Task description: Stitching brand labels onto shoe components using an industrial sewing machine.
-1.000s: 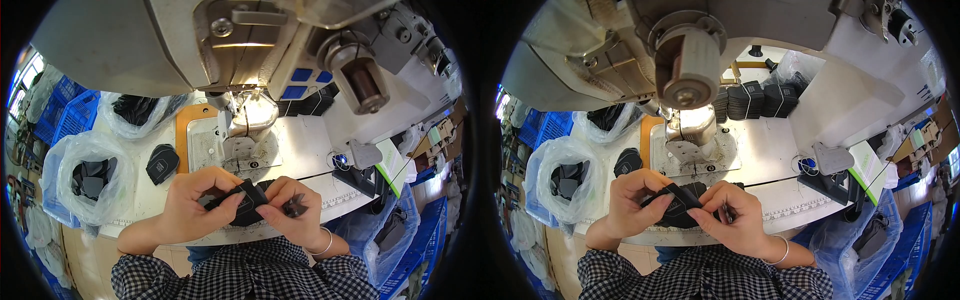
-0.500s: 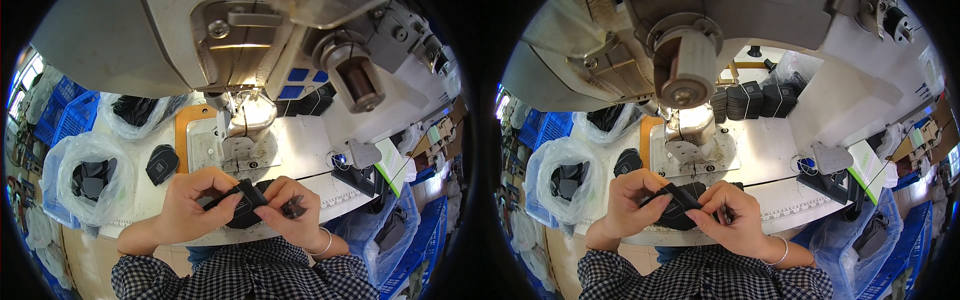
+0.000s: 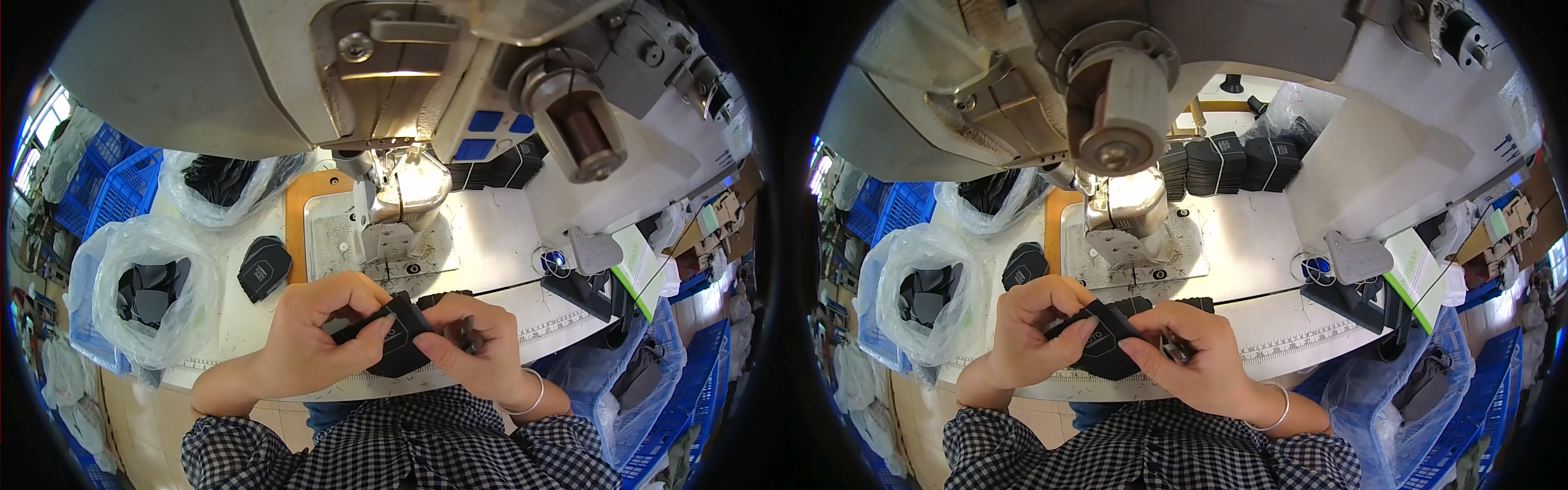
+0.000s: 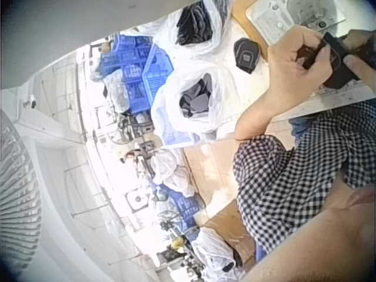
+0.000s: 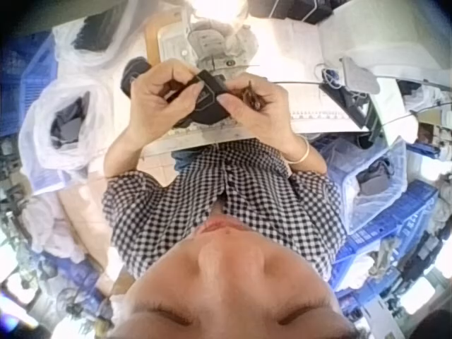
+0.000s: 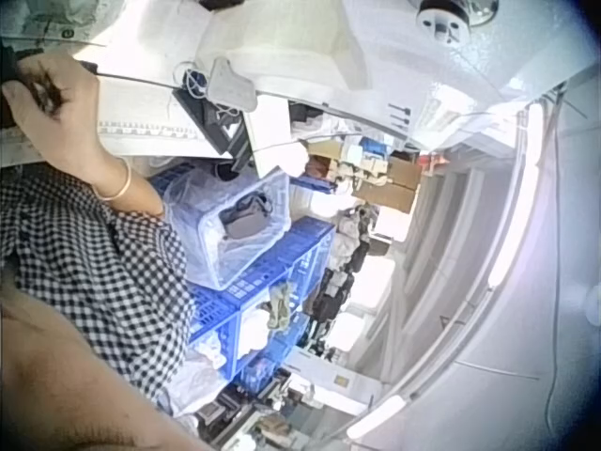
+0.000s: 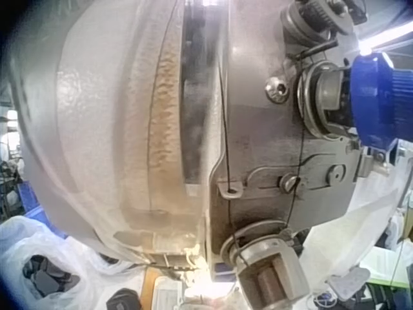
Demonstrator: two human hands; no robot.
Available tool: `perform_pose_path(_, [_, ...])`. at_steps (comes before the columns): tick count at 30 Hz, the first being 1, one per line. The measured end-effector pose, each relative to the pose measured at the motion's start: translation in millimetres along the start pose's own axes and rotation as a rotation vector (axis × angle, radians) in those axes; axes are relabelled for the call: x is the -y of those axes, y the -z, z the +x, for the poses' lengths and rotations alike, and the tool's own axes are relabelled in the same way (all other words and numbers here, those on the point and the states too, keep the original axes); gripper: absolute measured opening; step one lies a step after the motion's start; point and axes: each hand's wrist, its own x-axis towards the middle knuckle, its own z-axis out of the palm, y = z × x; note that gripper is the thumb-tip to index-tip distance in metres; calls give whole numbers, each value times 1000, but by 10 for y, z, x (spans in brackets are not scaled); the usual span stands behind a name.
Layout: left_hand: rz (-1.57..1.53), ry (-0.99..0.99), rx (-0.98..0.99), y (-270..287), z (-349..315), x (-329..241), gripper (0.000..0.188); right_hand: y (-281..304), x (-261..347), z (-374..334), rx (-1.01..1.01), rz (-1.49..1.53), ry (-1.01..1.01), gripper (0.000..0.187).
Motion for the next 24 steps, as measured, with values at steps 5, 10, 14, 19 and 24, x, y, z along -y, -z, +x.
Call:
perform_pose_path(5, [-121, 99, -27, -51, 28, -8, 7, 25, 4, 13, -6, -23, -12, 8])
perform_pose_path(10, [81, 166, 10, 5, 92, -44, 9, -18, -19, 72, -46, 4, 33, 6])
perform_pose_path(14, [131, 132, -76, 91, 201, -5, 13, -41, 39, 243, -47, -66, 42, 8])
perform_pose_path(19, [178, 111, -96, 274, 503, -13, 19, -35, 77, 536, -77, 16, -30, 14])
perform_pose_path(24, [-38, 172, -137, 370, 650, -17, 20, -7, 176, 662, -17, 131, -89, 16])
